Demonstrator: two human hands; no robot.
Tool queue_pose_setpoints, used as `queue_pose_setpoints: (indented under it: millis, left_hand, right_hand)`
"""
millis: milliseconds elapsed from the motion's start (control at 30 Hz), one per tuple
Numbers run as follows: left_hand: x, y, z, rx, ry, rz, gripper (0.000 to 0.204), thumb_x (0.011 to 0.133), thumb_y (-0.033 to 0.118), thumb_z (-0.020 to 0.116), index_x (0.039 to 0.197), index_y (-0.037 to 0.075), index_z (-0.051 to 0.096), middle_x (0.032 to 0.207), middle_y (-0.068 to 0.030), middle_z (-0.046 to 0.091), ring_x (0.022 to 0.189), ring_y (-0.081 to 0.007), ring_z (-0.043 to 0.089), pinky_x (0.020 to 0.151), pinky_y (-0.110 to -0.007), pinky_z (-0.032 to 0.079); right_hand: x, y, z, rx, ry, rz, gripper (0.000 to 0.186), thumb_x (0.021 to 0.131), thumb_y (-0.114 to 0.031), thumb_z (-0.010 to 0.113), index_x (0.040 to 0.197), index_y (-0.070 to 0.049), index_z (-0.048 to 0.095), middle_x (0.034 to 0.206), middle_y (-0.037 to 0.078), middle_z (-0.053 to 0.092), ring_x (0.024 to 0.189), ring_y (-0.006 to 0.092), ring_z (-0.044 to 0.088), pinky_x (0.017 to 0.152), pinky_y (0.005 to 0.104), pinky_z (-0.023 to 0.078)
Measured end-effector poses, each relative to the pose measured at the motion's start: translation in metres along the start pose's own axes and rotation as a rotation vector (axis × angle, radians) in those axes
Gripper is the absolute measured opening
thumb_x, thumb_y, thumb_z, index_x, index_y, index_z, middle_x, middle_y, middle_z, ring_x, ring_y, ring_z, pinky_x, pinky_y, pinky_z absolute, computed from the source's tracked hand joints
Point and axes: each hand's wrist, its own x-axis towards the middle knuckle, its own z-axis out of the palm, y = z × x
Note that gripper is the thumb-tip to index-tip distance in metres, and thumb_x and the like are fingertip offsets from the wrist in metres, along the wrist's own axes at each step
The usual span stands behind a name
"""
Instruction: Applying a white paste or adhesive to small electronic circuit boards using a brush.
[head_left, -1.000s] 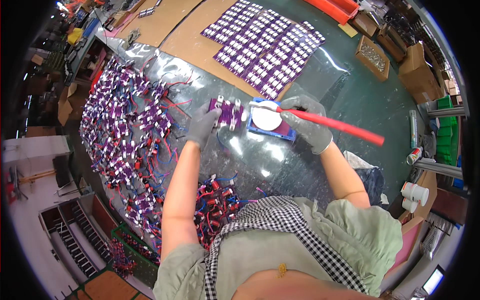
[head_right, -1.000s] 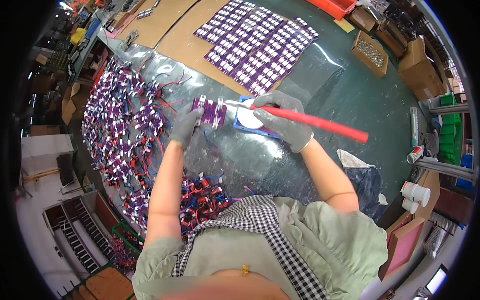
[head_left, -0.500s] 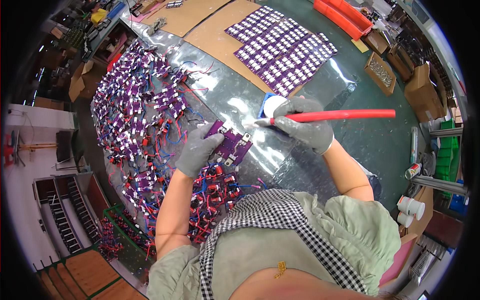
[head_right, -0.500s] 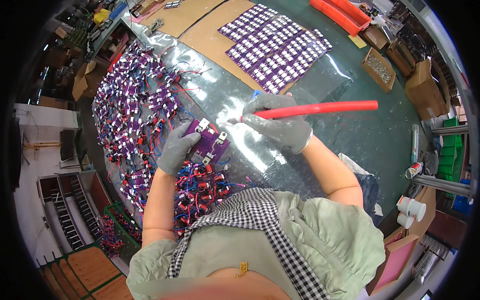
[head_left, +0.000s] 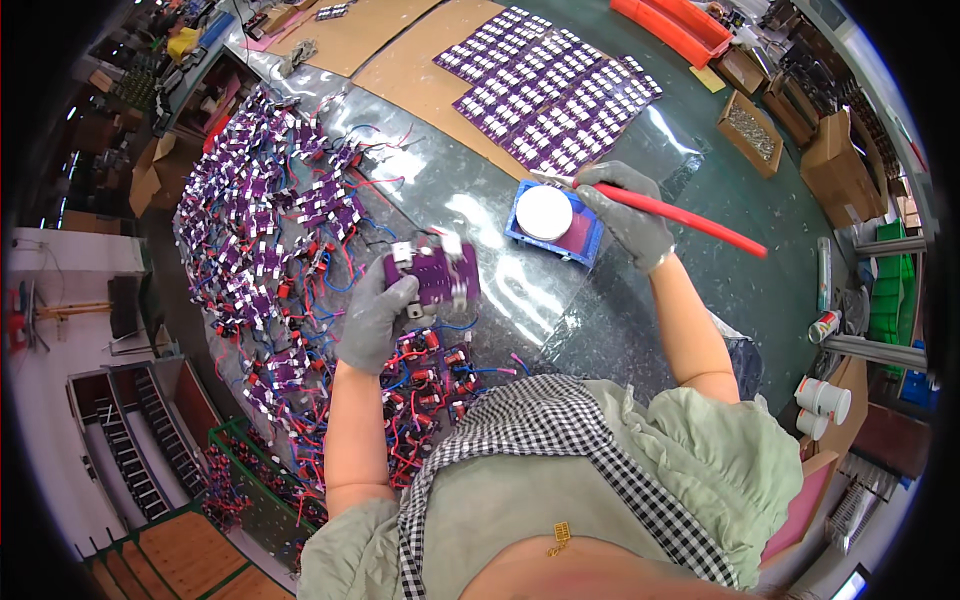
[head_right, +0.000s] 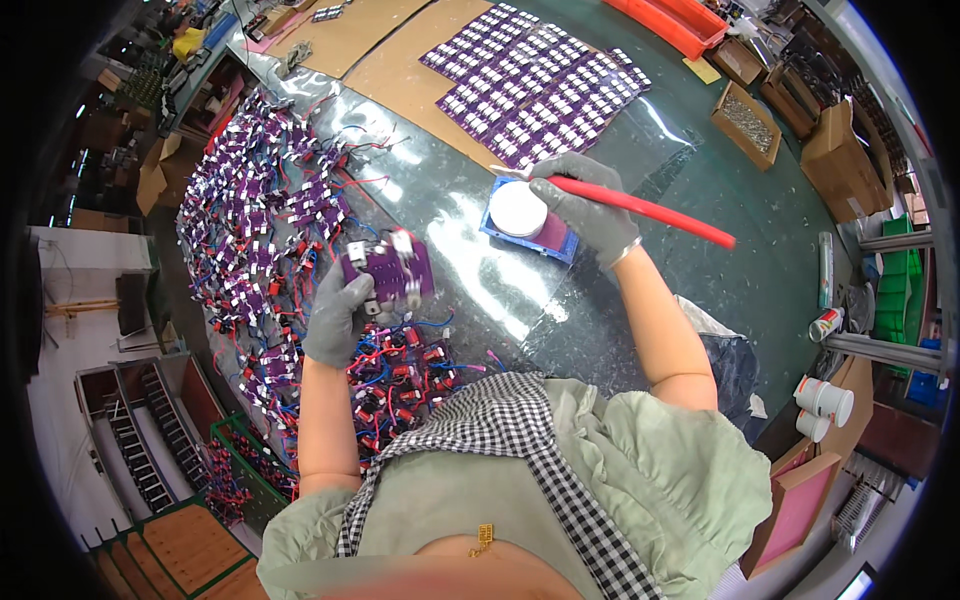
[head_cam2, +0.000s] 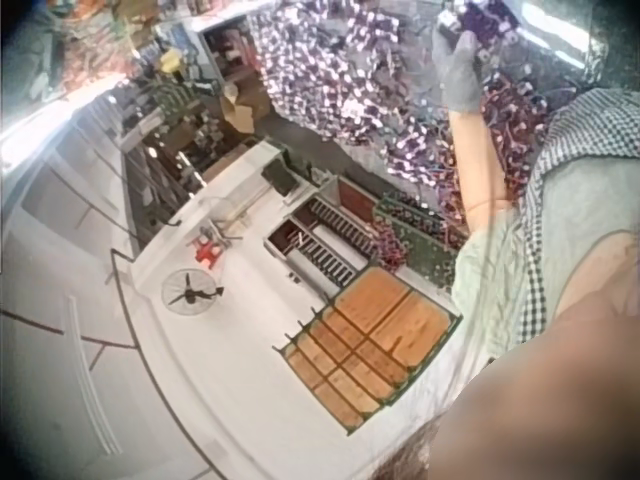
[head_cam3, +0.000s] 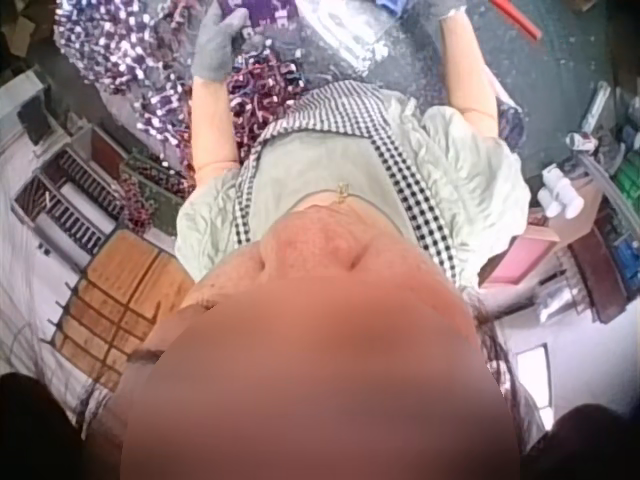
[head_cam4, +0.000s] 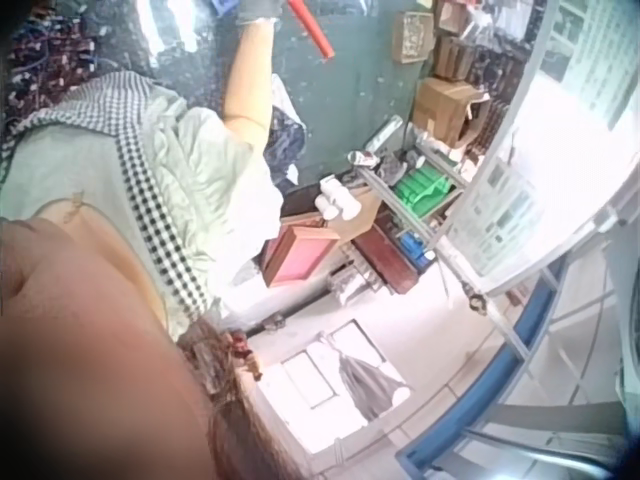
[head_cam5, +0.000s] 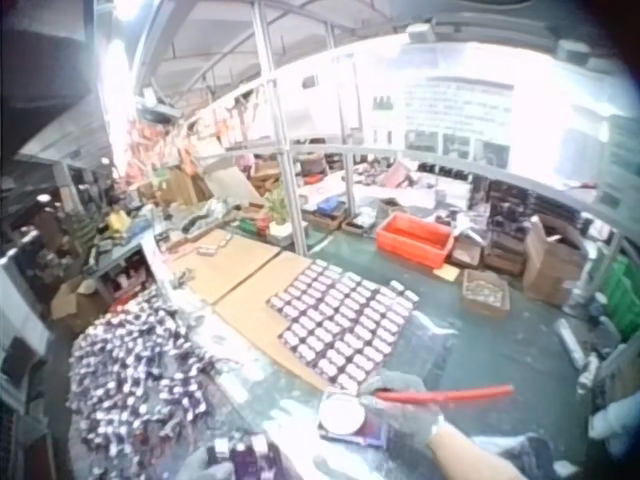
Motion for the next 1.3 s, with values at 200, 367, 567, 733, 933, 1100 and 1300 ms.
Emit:
queue_pose_setpoints:
  millis: [200,367,567,733,933,1100,1300]
  left_hand:
    - [0.001,-0.028,-0.006,-0.212,0.067,0.047,0.035,0.092,0.009,0.053,0.125,-0.003,0.048,0.104,-0.0133,0.065,0.089,-0.0196,0.068,0.076,-0.033,0.059]
    - [0.002,-0.040,-0.007,-0.263,0.051,0.170,0.032,0.098,0.015,0.048,0.124,-0.003,0.049,0.102,-0.0112,0.066,0.086,-0.0179,0.067,0.078,-0.031,0.057]
    - [0.010,-0.054,0.007,-0.353,0.233,0.211,0.026,0.093,0.006,0.055,0.117,0.000,0.048,0.103,-0.0167,0.066,0.090,-0.0267,0.069,0.075,-0.034,0.059]
    - [0.005,-0.049,0.028,-0.311,0.312,0.375,0.027,0.090,0.003,0.058,0.114,0.004,0.047,0.103,-0.0118,0.065,0.090,-0.0218,0.068,0.075,-0.032,0.058]
    - [-0.009,-0.044,0.035,-0.241,0.300,0.462,0.025,0.091,0.004,0.060,0.111,0.009,0.047,0.099,-0.0061,0.063,0.086,-0.0154,0.066,0.072,-0.029,0.057]
    - [-0.011,-0.038,0.033,-0.352,0.335,0.456,0.026,0.092,0.005,0.059,0.114,0.008,0.046,0.100,-0.0042,0.061,0.083,-0.0129,0.064,0.070,-0.027,0.055]
    - [-0.004,-0.041,0.038,-0.467,0.329,0.459,0.027,0.092,0.006,0.060,0.114,0.008,0.046,0.103,-0.0040,0.062,0.090,-0.0130,0.064,0.076,-0.027,0.054]
  right_hand:
    - [0.017,0.080,0.019,-0.726,-0.295,-0.279,0.021,0.079,-0.030,0.070,0.096,-0.017,0.075,0.093,0.004,0.070,0.088,0.0252,0.059,0.083,0.0386,0.047]
    - [0.008,0.096,0.017,-0.556,-0.194,-0.417,0.021,0.081,-0.027,0.069,0.096,-0.015,0.075,0.093,0.003,0.072,0.088,0.0223,0.060,0.085,0.0379,0.045]
    - [-0.032,0.000,0.042,-0.339,-0.073,-0.085,0.020,0.076,-0.014,0.075,0.094,-0.004,0.071,0.081,0.010,0.067,0.077,0.0214,0.060,0.077,0.0333,0.046]
    - [-0.055,-0.030,0.060,0.096,-0.059,-0.185,0.013,0.080,-0.012,0.071,0.082,-0.001,0.065,0.075,0.007,0.063,0.064,0.0136,0.056,0.059,0.0287,0.044]
    - [-0.052,-0.047,0.068,-0.041,-0.092,-0.362,0.009,0.079,-0.009,0.071,0.083,-0.003,0.065,0.072,0.008,0.062,0.064,0.0147,0.057,0.059,0.0304,0.045]
    - [-0.059,-0.049,0.065,-0.018,-0.145,-0.334,0.009,0.079,-0.008,0.070,0.085,-0.003,0.064,0.074,0.008,0.063,0.063,0.0167,0.058,0.058,0.0314,0.045]
    - [-0.059,-0.062,0.076,-0.063,-0.274,-0.409,0.009,0.079,-0.009,0.070,0.085,-0.004,0.064,0.073,0.007,0.063,0.063,0.0170,0.059,0.057,0.0317,0.045]
